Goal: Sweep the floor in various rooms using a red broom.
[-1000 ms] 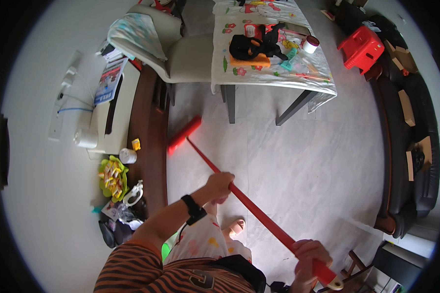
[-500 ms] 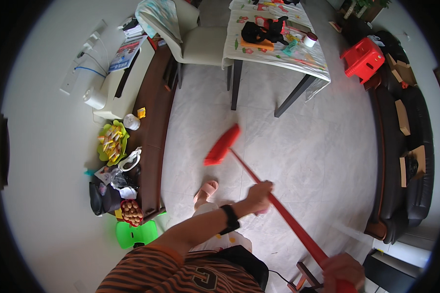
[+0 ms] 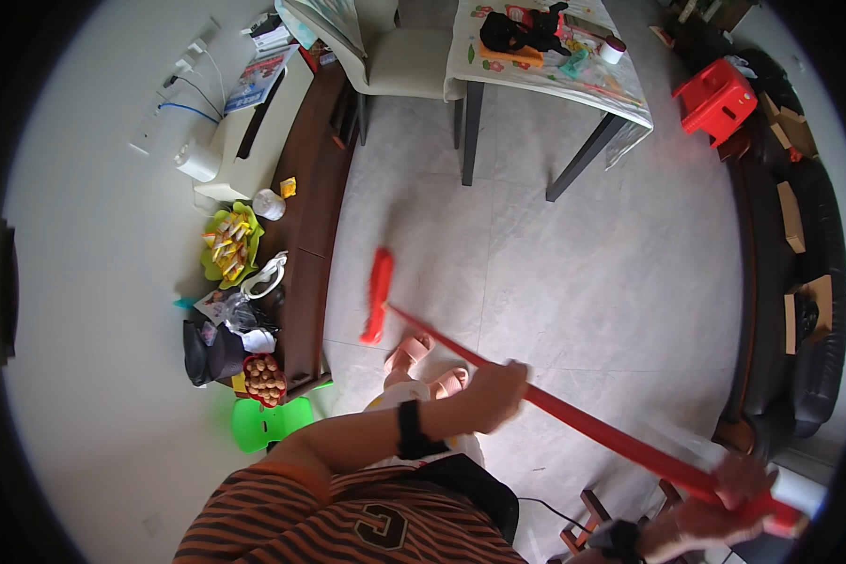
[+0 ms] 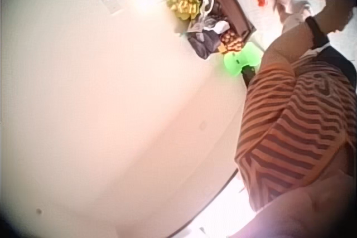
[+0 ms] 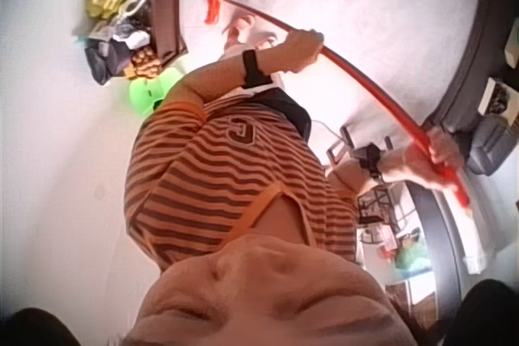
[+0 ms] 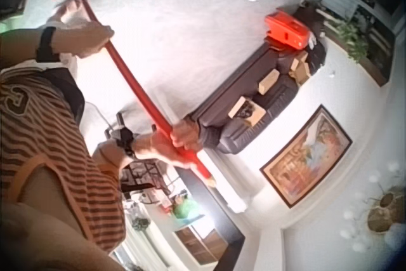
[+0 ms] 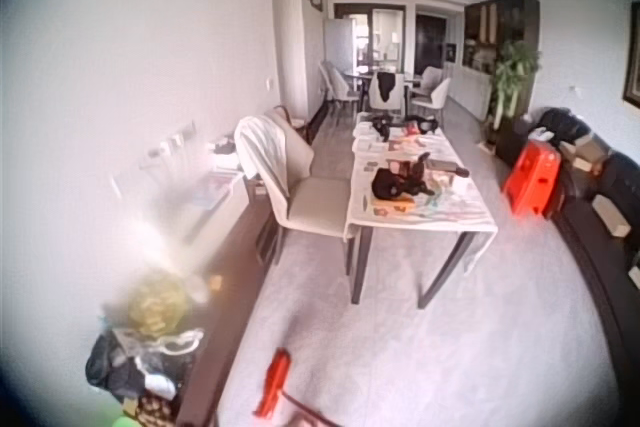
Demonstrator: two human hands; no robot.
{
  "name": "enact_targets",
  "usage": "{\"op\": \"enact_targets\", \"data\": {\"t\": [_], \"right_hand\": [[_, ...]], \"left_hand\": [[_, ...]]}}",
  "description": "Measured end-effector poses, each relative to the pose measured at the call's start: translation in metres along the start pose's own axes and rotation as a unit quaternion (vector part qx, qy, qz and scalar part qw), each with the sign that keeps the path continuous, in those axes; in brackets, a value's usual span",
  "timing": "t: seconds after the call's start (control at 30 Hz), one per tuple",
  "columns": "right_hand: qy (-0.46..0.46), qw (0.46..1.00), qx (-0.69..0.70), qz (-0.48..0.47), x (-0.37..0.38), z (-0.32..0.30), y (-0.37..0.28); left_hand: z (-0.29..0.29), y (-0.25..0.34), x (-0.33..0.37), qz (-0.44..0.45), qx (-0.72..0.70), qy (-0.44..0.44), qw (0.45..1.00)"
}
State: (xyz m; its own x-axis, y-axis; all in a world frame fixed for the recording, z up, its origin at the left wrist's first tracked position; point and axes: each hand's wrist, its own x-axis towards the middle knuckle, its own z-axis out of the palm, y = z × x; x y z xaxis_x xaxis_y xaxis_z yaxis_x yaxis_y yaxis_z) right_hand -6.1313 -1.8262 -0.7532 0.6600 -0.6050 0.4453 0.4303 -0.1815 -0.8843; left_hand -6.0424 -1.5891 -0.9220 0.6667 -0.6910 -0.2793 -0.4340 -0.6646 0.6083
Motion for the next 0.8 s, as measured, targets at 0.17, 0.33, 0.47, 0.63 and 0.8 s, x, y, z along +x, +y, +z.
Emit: {"op": "enact_targets", "data": {"t": [0.17, 0.33, 0.47, 0.63, 0.8], "right_hand": [[-0.184, 0.939, 0.187, 0.222, -0.035, 0.091, 0.076], [-0.183, 0.959, 0.141, 0.161, -0.022, 0.084, 0.061], [-0.205, 0.979, 0.020, 0.013, 0.019, 0.058, -0.006], [0.074, 0.965, -0.178, -0.177, 0.025, 0.060, -0.019], [0.108, 0.981, -0.109, -0.118, 0.062, 0.013, -0.025]], "left_hand": [[0.028, -0.099, -0.040, -0.159, -0.014, -0.068, 0.985], [0.058, -0.088, -0.011, -0.134, -0.049, 0.012, 0.990], [0.036, -0.018, 0.060, 0.021, -0.093, 0.092, 0.991], [0.004, 0.026, 0.144, 0.129, -0.126, 0.074, 0.981], [-0.053, 0.049, 0.207, 0.159, -0.032, 0.015, 0.987]]}}
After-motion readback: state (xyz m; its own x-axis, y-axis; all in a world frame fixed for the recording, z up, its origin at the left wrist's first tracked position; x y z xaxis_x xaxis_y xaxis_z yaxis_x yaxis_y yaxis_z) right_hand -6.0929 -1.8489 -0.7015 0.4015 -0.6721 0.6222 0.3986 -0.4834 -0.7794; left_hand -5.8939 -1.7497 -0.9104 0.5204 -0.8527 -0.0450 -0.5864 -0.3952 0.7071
